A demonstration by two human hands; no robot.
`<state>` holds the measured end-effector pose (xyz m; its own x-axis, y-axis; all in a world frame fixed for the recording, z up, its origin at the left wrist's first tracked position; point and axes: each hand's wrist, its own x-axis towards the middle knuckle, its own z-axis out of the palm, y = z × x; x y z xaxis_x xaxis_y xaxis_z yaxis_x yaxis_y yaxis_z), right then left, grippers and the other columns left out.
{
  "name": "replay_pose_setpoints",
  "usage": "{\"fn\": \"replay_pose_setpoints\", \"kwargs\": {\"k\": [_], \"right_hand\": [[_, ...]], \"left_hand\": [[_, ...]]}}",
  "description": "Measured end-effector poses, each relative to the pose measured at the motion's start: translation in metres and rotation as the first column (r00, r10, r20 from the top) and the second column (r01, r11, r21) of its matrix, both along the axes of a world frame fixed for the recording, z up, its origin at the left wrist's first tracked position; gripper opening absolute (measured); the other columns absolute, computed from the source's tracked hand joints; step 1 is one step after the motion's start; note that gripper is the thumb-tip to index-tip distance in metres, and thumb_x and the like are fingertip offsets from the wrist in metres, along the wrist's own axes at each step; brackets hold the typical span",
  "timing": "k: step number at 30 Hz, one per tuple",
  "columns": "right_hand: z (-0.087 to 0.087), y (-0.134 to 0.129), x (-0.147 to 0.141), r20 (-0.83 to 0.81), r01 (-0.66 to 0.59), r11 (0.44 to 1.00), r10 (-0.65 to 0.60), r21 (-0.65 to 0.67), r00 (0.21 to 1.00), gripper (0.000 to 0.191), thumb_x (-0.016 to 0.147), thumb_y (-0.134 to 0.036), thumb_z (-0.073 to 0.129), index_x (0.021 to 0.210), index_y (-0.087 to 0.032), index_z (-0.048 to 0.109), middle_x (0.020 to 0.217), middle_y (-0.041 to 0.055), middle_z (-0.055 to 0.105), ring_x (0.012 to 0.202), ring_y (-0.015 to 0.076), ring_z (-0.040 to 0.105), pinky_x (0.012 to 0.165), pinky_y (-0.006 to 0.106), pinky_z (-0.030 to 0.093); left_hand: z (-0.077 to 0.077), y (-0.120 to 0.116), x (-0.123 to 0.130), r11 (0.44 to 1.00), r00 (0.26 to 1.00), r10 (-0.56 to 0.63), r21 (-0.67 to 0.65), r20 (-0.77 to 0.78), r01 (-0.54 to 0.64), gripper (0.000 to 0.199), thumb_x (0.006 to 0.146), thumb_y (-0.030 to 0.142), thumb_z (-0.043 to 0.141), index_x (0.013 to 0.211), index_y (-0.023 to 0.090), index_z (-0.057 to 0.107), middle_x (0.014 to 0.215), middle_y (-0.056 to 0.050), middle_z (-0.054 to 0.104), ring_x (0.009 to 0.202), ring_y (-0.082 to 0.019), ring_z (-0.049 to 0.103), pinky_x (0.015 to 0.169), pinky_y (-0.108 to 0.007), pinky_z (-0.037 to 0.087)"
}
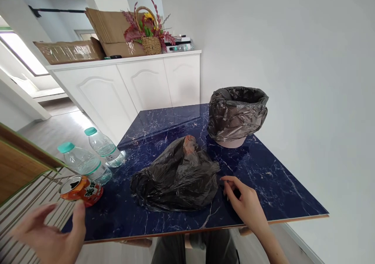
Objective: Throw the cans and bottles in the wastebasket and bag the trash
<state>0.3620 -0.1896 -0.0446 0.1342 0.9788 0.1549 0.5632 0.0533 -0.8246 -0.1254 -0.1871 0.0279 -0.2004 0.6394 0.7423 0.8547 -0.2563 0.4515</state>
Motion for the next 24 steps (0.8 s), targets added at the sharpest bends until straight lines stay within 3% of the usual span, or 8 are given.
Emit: {"fn": "replay_pose_setpoints", "kwargs": {"k": [1,3,7,9,12,17,21,24], "right_hand": [[0.000,0.000,0.000,0.000,-0.002,1.000,0.002,0.000,1.000,0.042,0.108,-0.059,0.048,0.123,-0.026,0.068,0.083,0.0024,0.074,0.072,0.0212,0.070,0.059,0.029,0.047],[0.000,0.000,0.000,0.001,-0.003,1.000,0.003,0.005,1.000,0.041,0.108,-0.059,0.048,0.123,-0.026,0.068,0.083,0.0021,0.073,0.072,0.0209,0.070,0.060,0.030,0.047],[0.001,0.001,-0.001,-0.002,-0.004,0.999,0.004,0.037,1.000,0.039,0.108,-0.056,0.049,0.120,-0.025,0.069,0.081,0.0015,0.073,0.071,0.0205,0.069,0.065,0.030,0.048],[0.002,0.002,-0.002,-0.006,-0.005,0.998,0.006,0.056,1.000,0.037,0.108,-0.055,0.050,0.118,-0.025,0.070,0.081,0.0014,0.074,0.071,0.0207,0.069,0.066,0.031,0.048],[0.006,0.003,-0.002,-0.022,-0.013,0.997,0.014,0.081,1.000,0.036,0.108,-0.052,0.050,0.118,-0.025,0.070,0.081,0.0015,0.074,0.072,0.0211,0.070,0.069,0.031,0.050],[0.013,0.003,-0.004,-0.051,-0.025,0.994,0.030,0.106,0.998,0.035,0.108,-0.051,0.050,0.116,-0.024,0.072,0.081,0.0024,0.074,0.072,0.0218,0.070,0.071,0.032,0.050],[0.015,0.004,-0.003,-0.061,-0.029,0.992,0.037,0.123,0.997,0.036,0.109,-0.050,0.049,0.116,-0.024,0.072,0.079,0.0027,0.074,0.071,0.0217,0.070,0.069,0.032,0.050],[0.016,0.004,-0.002,-0.076,-0.038,0.991,0.048,0.127,0.996,0.036,0.109,-0.048,0.047,0.119,-0.023,0.070,0.078,0.0022,0.073,0.067,0.0206,0.069,0.062,0.030,0.047]], "left_hand": [[0.005,-0.007,0.013,0.997,0.996,-0.079,-0.009,-0.052,0.079,0.047,0.096,0.031,0.071,0.138,0.028,0.050,0.143,-0.013,0.055,0.143,-0.040,0.053,0.123,-0.063,0.042],[0.015,-0.016,0.043,0.924,0.926,-0.344,-0.227,-0.153,0.306,0.025,0.103,0.026,0.060,0.128,0.029,0.061,0.126,-0.008,0.069,0.123,-0.028,0.070,0.111,-0.045,0.058],[0.024,-0.005,0.100,0.658,0.696,-0.695,-0.550,-0.181,0.514,0.043,0.110,0.021,0.046,0.152,0.031,0.049,0.153,-0.007,0.064,0.139,-0.021,0.064,0.117,-0.038,0.055],[0.023,0.014,0.119,0.602,0.623,-0.754,-0.598,-0.209,0.528,0.046,0.111,0.018,0.041,0.156,0.030,0.046,0.157,-0.007,0.061,0.144,-0.022,0.060,0.121,-0.042,0.053],[0.029,0.050,0.142,0.566,0.540,-0.799,-0.633,-0.263,0.529,0.051,0.110,0.016,0.039,0.160,0.025,0.042,0.158,-0.011,0.060,0.146,-0.024,0.059,0.122,-0.046,0.052],[0.062,0.108,0.184,0.549,0.363,-0.836,-0.651,-0.412,0.525,0.046,0.107,0.012,0.039,0.150,0.017,0.053,0.153,-0.016,0.063,0.146,-0.029,0.057,0.125,-0.050,0.047],[0.083,0.144,0.217,0.588,0.337,-0.808,-0.623,-0.484,0.515,0.034,0.106,0.014,0.038,0.133,0.016,0.059,0.150,-0.019,0.062,0.148,-0.032,0.054,0.122,-0.052,0.048],[0.088,0.160,0.230,0.601,0.352,-0.799,-0.612,-0.488,0.514,0.021,0.106,0.020,0.044,0.122,0.017,0.058,0.149,-0.023,0.059,0.157,-0.034,0.043,0.119,-0.051,0.051]]}}
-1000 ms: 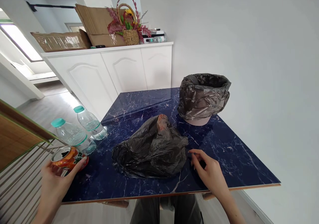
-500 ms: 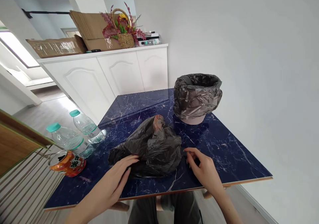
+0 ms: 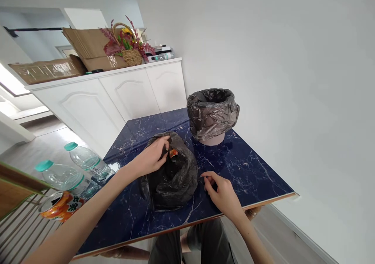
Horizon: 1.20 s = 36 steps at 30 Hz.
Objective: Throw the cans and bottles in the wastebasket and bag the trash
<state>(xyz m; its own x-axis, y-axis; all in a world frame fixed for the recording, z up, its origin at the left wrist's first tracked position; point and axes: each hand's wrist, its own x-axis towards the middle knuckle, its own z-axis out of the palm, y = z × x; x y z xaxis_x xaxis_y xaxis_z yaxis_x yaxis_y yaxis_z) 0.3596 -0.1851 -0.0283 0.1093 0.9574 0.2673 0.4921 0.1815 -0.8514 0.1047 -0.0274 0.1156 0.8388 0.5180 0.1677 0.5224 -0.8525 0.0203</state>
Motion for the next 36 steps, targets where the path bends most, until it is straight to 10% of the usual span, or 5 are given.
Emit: {"fn": "replay_pose_setpoints", "kwargs": {"k": [9,17,26,36], "right_hand": [[0.002,0.001,0.001,-0.005,-0.016,0.998,0.016,0.055,1.000,0.029,0.108,-0.039,0.047,0.115,-0.023,0.070,0.075,0.0002,0.071,0.066,0.0181,0.066,0.061,0.027,0.047],[0.005,0.002,0.002,-0.001,-0.032,0.998,0.032,0.056,0.999,0.026,0.107,-0.037,0.047,0.112,-0.024,0.068,0.076,0.0002,0.072,0.068,0.0185,0.068,0.064,0.028,0.049],[0.003,0.002,0.000,0.015,-0.010,0.998,0.009,0.056,1.000,0.027,0.106,-0.036,0.048,0.112,-0.024,0.071,0.074,-0.0005,0.071,0.066,0.0183,0.066,0.064,0.028,0.048],[0.006,0.001,0.000,0.012,-0.009,0.998,0.008,0.054,1.000,0.030,0.107,-0.042,0.048,0.113,-0.024,0.072,0.074,0.0009,0.072,0.064,0.0193,0.068,0.061,0.028,0.050]], "left_hand": [[-0.022,0.028,0.011,0.985,0.962,0.000,0.164,-0.272,0.046,0.077,0.079,-0.008,0.063,0.150,0.021,0.058,0.175,-0.025,0.024,0.162,-0.051,0.024,0.121,-0.066,0.041],[-0.036,0.050,0.040,0.982,0.956,-0.029,0.172,-0.292,0.082,0.058,0.082,-0.004,0.065,0.137,0.014,0.066,0.170,-0.024,0.037,0.160,-0.040,0.034,0.123,-0.054,0.043],[-0.014,0.052,0.033,0.982,0.937,-0.075,0.138,-0.342,0.129,0.073,0.067,0.020,0.093,0.136,0.020,0.068,0.171,-0.020,0.037,0.160,-0.045,0.027,0.127,-0.056,0.034],[-0.035,0.036,0.041,0.988,0.930,-0.055,0.112,-0.362,0.102,0.074,0.069,0.020,0.093,0.136,0.015,0.064,0.169,-0.025,0.041,0.159,-0.044,0.033,0.119,-0.054,0.045]]}}
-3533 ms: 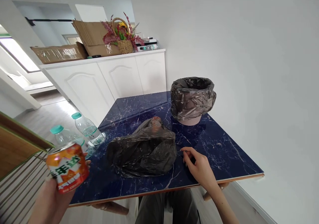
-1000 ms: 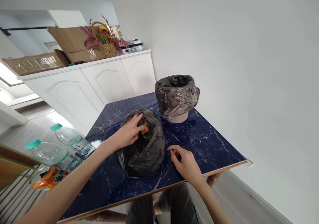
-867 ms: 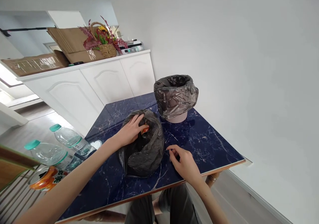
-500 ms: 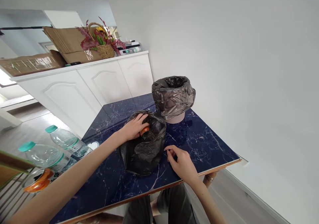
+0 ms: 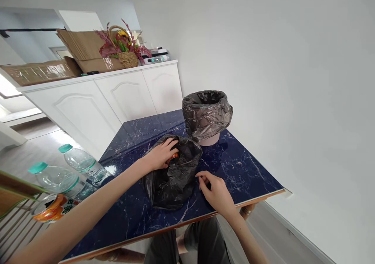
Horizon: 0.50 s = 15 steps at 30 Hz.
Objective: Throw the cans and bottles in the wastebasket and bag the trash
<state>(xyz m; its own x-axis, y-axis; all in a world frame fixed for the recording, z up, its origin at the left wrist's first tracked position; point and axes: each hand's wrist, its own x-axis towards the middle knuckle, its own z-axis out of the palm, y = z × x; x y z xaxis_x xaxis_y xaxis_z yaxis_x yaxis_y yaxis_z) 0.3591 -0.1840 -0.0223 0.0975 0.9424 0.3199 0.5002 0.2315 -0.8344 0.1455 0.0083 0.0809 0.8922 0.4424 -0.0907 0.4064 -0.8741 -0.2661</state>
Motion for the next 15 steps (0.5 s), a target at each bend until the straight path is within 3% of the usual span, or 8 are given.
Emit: {"fn": "replay_pose_setpoints", "kwargs": {"k": [4,7,11,15], "right_hand": [[-0.001,0.001,0.000,-0.002,0.001,1.000,-0.001,0.005,1.000,0.029,0.107,-0.041,0.048,0.111,-0.024,0.071,0.074,0.0004,0.072,0.064,0.0190,0.068,0.062,0.028,0.050],[-0.002,0.000,0.000,-0.013,-0.002,1.000,0.002,-0.002,1.000,0.028,0.107,-0.041,0.048,0.111,-0.024,0.070,0.074,-0.0001,0.071,0.064,0.0182,0.067,0.058,0.026,0.047],[-0.003,0.000,0.000,-0.018,-0.011,1.000,0.011,-0.017,1.000,0.027,0.108,-0.040,0.048,0.113,-0.024,0.069,0.075,0.0001,0.070,0.065,0.0185,0.066,0.059,0.027,0.045],[-0.005,-0.001,0.000,-0.009,-0.015,1.000,0.015,-0.026,1.000,0.028,0.108,-0.039,0.048,0.117,-0.024,0.069,0.077,0.0007,0.071,0.069,0.0194,0.067,0.063,0.029,0.046]], "left_hand": [[0.036,-0.009,-0.007,1.000,0.999,-0.007,-0.006,0.046,0.008,0.066,0.075,0.032,0.092,0.134,0.017,0.068,0.163,-0.021,0.051,0.157,-0.042,0.038,0.124,-0.053,0.041],[0.076,-0.024,-0.020,0.990,0.986,0.033,-0.138,0.165,-0.010,0.066,0.081,0.054,0.086,0.134,0.019,0.070,0.151,-0.017,0.064,0.140,-0.037,0.059,0.118,-0.047,0.047],[0.124,-0.052,-0.045,0.850,0.901,0.256,-0.525,0.349,-0.038,0.057,0.086,0.062,0.078,0.130,0.026,0.076,0.125,-0.007,0.079,0.110,-0.030,0.076,0.091,-0.036,0.060],[0.150,-0.075,-0.080,0.771,0.712,0.492,-0.631,0.502,-0.087,0.063,0.078,0.064,0.081,0.127,0.024,0.078,0.123,-0.008,0.080,0.103,-0.032,0.077,0.085,-0.038,0.064]]}}
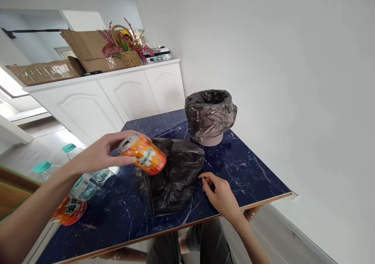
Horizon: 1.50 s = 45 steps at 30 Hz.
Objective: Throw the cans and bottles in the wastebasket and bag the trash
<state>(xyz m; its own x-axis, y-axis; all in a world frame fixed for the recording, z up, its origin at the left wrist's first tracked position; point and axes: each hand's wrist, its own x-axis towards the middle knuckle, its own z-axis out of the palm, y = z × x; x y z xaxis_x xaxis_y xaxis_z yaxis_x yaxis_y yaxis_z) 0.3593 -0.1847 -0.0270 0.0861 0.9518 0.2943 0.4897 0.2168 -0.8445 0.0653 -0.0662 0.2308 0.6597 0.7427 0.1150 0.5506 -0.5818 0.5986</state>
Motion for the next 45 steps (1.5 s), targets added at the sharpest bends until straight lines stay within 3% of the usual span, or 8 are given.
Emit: {"fn": "replay_pose_setpoints", "kwargs": {"k": [4,6,8,15,20,24,33,45], "right_hand": [[-0.002,-0.001,0.000,-0.005,0.005,1.000,-0.005,-0.023,1.000,0.029,0.108,-0.041,0.048,0.118,-0.024,0.069,0.079,0.0012,0.071,0.070,0.0197,0.067,0.064,0.030,0.046],[-0.003,-0.001,0.000,0.002,0.013,1.000,-0.013,-0.021,1.000,0.029,0.108,-0.043,0.049,0.117,-0.024,0.070,0.079,0.0011,0.071,0.071,0.0197,0.067,0.067,0.030,0.047],[-0.004,-0.002,0.001,0.013,0.020,0.999,-0.020,-0.033,1.000,0.030,0.108,-0.045,0.050,0.117,-0.025,0.070,0.080,0.0013,0.071,0.071,0.0198,0.067,0.065,0.030,0.046],[-0.008,-0.005,0.001,0.032,0.005,0.999,-0.004,-0.051,0.999,0.034,0.110,-0.049,0.048,0.121,-0.025,0.070,0.084,0.0029,0.072,0.073,0.0211,0.068,0.062,0.030,0.044],[-0.008,-0.004,0.001,0.034,0.017,0.999,-0.016,-0.050,0.999,0.034,0.109,-0.050,0.049,0.119,-0.025,0.070,0.083,0.0021,0.072,0.071,0.0208,0.067,0.065,0.030,0.046],[-0.007,-0.004,0.001,0.034,0.021,0.998,-0.019,-0.055,0.999,0.035,0.109,-0.051,0.050,0.120,-0.025,0.070,0.083,0.0021,0.073,0.072,0.0209,0.069,0.063,0.029,0.047],[-0.010,-0.004,0.002,0.053,0.027,0.998,-0.024,-0.052,0.998,0.034,0.109,-0.050,0.050,0.121,-0.025,0.070,0.081,0.0007,0.073,0.071,0.0193,0.068,0.064,0.029,0.046],[-0.013,-0.004,0.002,0.062,0.021,0.998,-0.017,-0.055,0.998,0.037,0.109,-0.052,0.049,0.120,-0.024,0.070,0.082,0.0026,0.073,0.069,0.0203,0.067,0.057,0.029,0.042]], "left_hand": [[-0.001,-0.002,-0.040,0.900,0.923,0.386,0.213,0.015,-0.380,0.068,0.074,0.074,0.078,0.117,0.021,0.079,0.109,-0.010,0.082,0.096,-0.034,0.077,0.083,-0.043,0.062],[-0.010,0.002,-0.058,0.809,0.858,0.511,0.367,-0.052,-0.459,0.073,0.071,0.076,0.078,0.119,0.021,0.078,0.103,-0.010,0.082,0.092,-0.035,0.076,0.082,-0.044,0.060],[-0.022,0.007,-0.075,0.781,0.815,0.559,0.428,-0.154,-0.455,0.077,0.072,0.078,0.074,0.124,0.022,0.075,0.098,-0.011,0.082,0.087,-0.035,0.076,0.077,-0.042,0.058],[-0.070,0.028,-0.120,0.853,0.703,0.508,0.401,-0.497,-0.333,0.067,0.085,0.071,0.057,0.123,0.017,0.070,0.103,-0.016,0.080,0.092,-0.037,0.075,0.078,-0.039,0.054],[-0.087,0.045,-0.139,0.885,0.677,0.464,0.331,-0.571,-0.328,0.067,0.083,0.066,0.056,0.128,0.017,0.065,0.110,-0.018,0.078,0.097,-0.038,0.075,0.083,-0.041,0.055],[-0.093,0.053,-0.148,0.880,0.670,0.474,0.332,-0.572,-0.340,0.059,0.081,0.063,0.058,0.117,0.018,0.067,0.113,-0.020,0.076,0.099,-0.038,0.075,0.083,-0.042,0.056],[-0.101,0.056,-0.160,0.861,0.624,0.509,0.359,-0.593,-0.361,0.063,0.081,0.057,0.060,0.125,0.013,0.067,0.123,-0.022,0.067,0.101,-0.037,0.073,0.092,-0.044,0.057],[-0.089,0.042,-0.146,0.844,0.548,0.531,0.464,-0.646,-0.271,0.060,0.086,0.046,0.063,0.135,0.012,0.068,0.130,-0.024,0.069,0.123,-0.048,0.064,0.101,-0.056,0.053]]}}
